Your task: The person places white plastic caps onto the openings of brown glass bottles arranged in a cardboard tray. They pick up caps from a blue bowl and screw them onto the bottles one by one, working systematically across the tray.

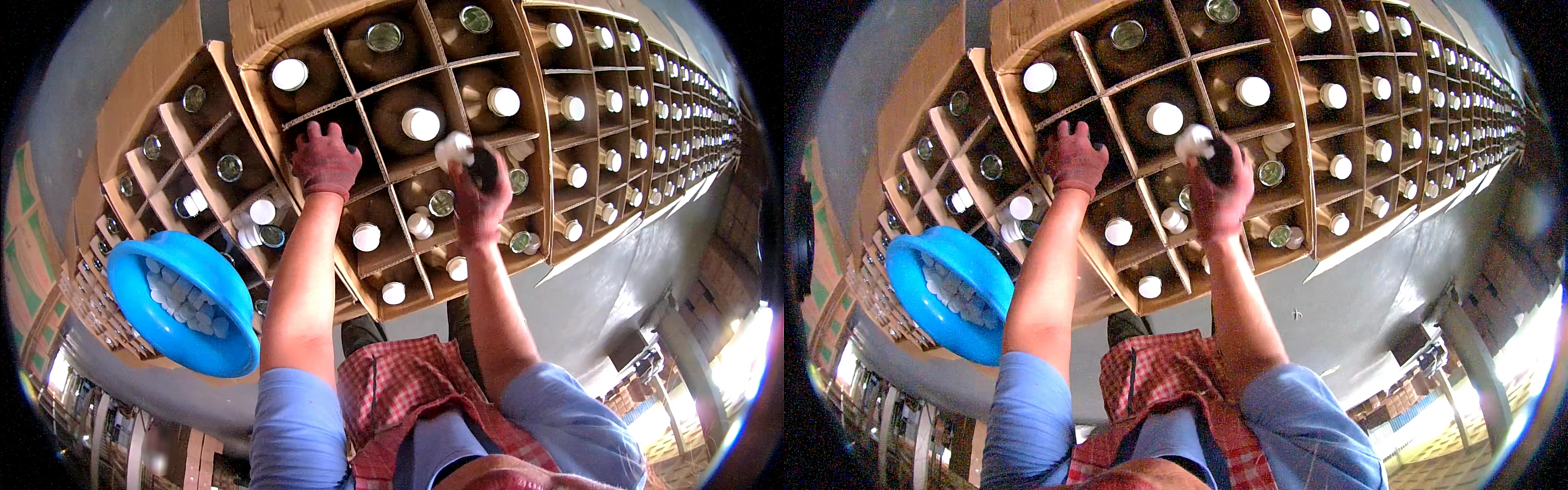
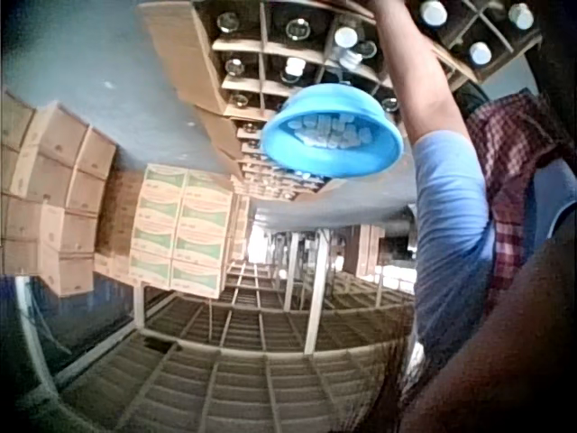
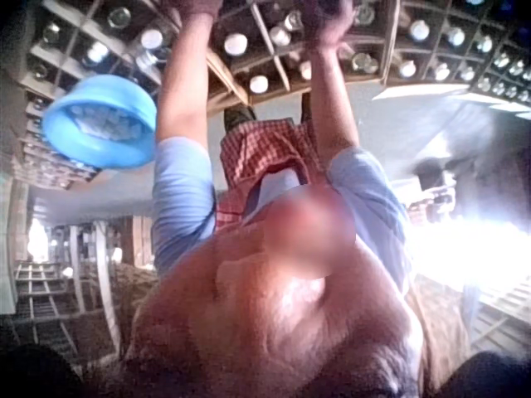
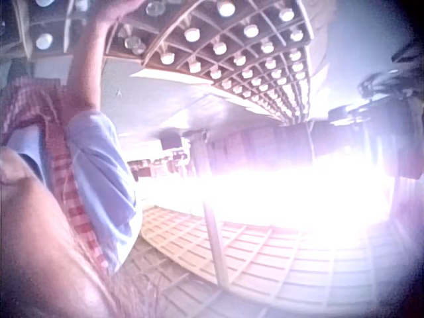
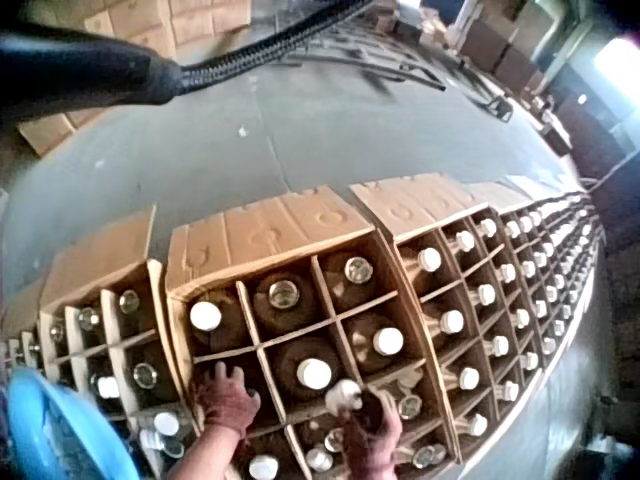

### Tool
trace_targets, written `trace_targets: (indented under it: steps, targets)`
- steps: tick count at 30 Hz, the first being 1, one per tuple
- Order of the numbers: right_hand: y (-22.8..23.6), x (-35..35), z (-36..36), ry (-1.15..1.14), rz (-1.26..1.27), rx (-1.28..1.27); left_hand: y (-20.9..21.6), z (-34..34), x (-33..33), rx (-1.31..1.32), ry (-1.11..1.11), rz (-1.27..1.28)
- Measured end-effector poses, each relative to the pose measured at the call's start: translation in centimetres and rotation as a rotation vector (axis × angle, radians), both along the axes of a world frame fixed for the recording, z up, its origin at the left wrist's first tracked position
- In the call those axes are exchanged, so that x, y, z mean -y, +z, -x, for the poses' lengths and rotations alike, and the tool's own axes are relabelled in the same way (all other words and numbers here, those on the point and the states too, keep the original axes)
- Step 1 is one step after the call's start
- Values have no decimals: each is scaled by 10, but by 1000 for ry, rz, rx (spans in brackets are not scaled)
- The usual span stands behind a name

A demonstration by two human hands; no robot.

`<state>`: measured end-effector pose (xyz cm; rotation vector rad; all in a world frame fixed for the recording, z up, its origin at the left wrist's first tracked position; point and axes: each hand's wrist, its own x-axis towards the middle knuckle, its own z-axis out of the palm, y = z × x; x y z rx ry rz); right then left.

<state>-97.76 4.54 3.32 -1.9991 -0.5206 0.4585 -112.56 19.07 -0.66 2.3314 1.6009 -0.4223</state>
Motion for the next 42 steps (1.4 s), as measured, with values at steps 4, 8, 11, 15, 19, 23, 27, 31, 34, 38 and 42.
trace_targets:
  steps: [4, 8, 11, 15, 19, 23, 27, 31, 34, 38, 42]
  targets:
    - [21, -111, -44, 455, 327, 567, -11, -3, -1, 38, 3, -18]
    - [-2, -179, -56, 709, 397, 839, -11, -4, 0, 64, -3, -15]
    - [1, -216, -47, 771, 496, 611, -13, 2, 1, 64, 22, 0]
    - [-53, -235, -66, 745, 545, 892, -25, -8, 2, 141, -2, -36]
    - [2, -241, -46, 964, 785, 758, -20, 5, -2, 84, 64, 46]
    - [-24, -234, -42, 915, 736, 778, -11, 1, -4, 23, 28, 51]
    - [-44, -252, -44, 831, 774, 878, -17, -3, -2, 74, 10, 4]
    - [-37, -254, -45, 896, 777, 834, -37, 6, -1, 137, 1, -66]
    - [-60, -218, -65, 605, 106, 544, -21, -8, -2, 27, -32, -57]
    - [-13, -64, -118, 502, 81, 164, -21, 6, -4, -33, -35, -72]
    - [21, 50, -163, 744, 715, 514, -15, -3, -8, -83, -54, -49]
